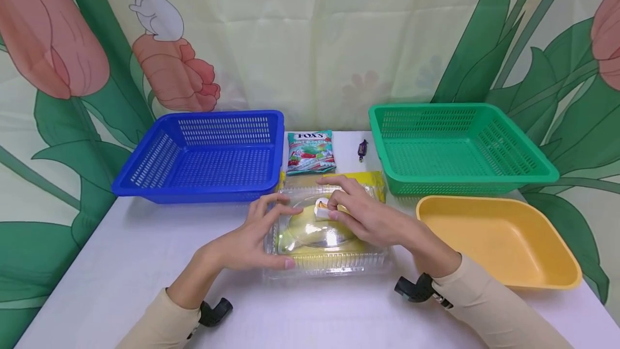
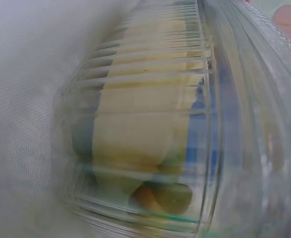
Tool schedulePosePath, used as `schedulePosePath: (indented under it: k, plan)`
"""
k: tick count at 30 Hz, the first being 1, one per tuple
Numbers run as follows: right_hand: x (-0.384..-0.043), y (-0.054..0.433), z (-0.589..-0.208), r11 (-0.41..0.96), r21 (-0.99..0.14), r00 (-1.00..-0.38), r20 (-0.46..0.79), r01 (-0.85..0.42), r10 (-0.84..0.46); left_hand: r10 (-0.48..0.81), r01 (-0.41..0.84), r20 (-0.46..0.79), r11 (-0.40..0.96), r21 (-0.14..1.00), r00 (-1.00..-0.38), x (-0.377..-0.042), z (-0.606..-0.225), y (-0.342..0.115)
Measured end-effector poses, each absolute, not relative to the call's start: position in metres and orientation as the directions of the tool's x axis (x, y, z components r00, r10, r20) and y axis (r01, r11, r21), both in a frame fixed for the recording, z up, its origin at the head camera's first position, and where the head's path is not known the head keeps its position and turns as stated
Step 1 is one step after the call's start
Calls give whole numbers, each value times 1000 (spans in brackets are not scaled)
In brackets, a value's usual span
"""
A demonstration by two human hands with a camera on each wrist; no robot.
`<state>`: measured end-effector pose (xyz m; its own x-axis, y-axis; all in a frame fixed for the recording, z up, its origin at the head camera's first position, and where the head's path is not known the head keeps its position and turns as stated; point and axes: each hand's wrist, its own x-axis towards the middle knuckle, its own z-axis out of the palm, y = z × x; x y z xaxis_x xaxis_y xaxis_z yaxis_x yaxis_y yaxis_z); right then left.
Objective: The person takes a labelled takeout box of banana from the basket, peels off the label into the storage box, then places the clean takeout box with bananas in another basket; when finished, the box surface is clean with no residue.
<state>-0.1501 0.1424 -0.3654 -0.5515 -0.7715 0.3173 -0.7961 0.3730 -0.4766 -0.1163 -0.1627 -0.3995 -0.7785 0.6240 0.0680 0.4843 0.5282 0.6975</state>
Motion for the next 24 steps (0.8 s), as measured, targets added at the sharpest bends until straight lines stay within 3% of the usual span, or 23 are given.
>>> schedulePosePath:
  k: [14,24]
  plan:
    - [-152,143,-366,346,-481,-541,361,-806,-760,621,486,75,527,697,-780,-117,-398,-162]
    - [-156,144,-361,333,-586,-614,383,-739,-690,625,487,76,520,702,-777,-116,-399,-163]
